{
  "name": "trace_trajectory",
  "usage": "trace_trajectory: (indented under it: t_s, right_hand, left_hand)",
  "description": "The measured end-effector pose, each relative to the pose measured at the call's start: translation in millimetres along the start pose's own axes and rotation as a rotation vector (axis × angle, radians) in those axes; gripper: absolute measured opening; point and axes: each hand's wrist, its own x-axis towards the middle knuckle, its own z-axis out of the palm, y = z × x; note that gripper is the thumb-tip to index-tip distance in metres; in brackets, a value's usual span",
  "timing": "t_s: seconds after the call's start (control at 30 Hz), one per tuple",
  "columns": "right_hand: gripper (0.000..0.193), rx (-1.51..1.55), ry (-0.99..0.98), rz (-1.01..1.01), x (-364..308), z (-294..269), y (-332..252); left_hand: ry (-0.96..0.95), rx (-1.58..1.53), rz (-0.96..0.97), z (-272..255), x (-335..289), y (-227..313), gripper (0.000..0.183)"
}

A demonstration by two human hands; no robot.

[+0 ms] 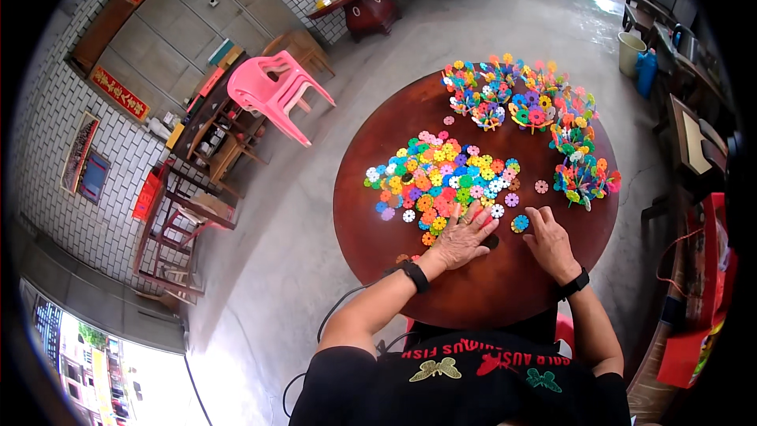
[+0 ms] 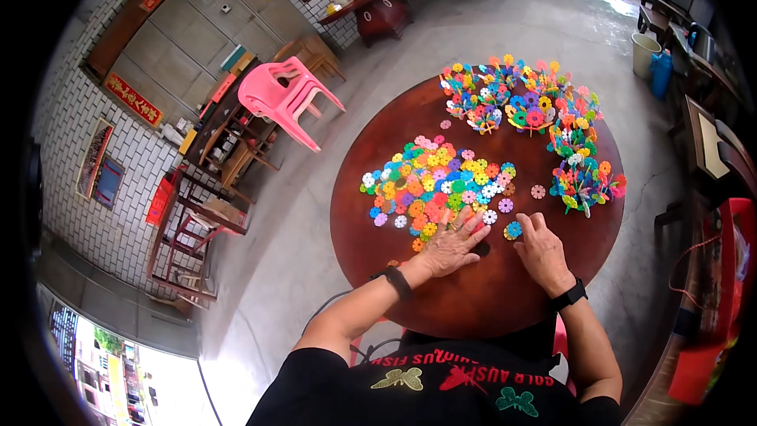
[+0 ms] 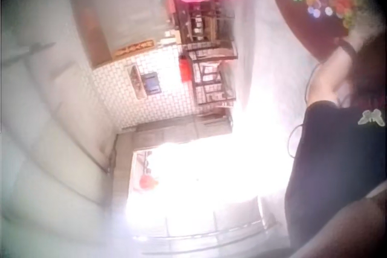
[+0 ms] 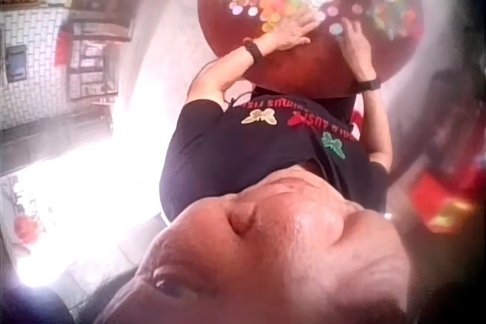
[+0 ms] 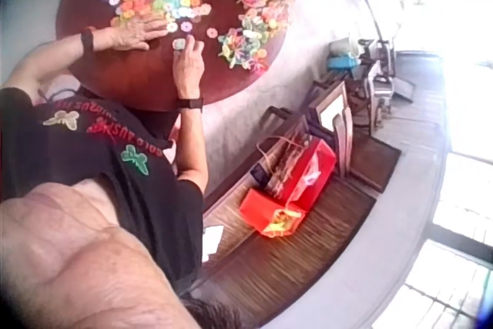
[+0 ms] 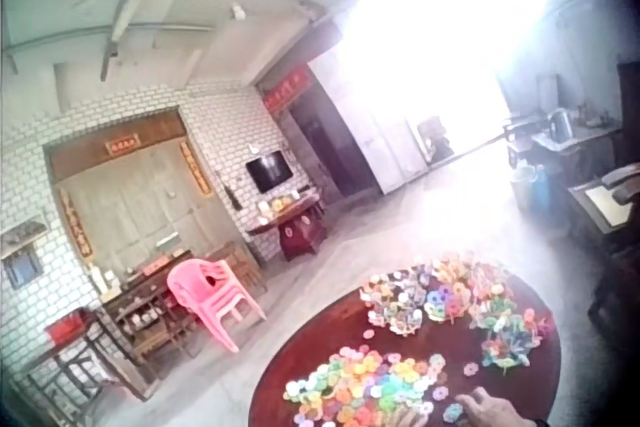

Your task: Assembling colorful snowflake-shaped plastic blocks into a spherical structure.

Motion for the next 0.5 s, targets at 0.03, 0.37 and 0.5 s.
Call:
trace_trajectory:
  t_s: [0.03,0.37,0.5]
  right_hand:
    - [0.052,-0.016,-0.029,0.002,-1.5,-0.2,4.3]
    - [0.04,-0.195,-0.197,0.094,-8.6,16.7,20.6]
    - [0.025,-0.167,-0.237,0.068,5.9,39.2,0.1]
  left_hand:
    - [0.054,0.006,0.0,-6.2,-1.0,-6.7,0.071]
    - [-0.448,-0.315,-0.601,-80.0,-110.4,-34.3,0.103]
    - [-0.428,-0.433,-0.614,-55.1,-134.5,-42.6,0.108]
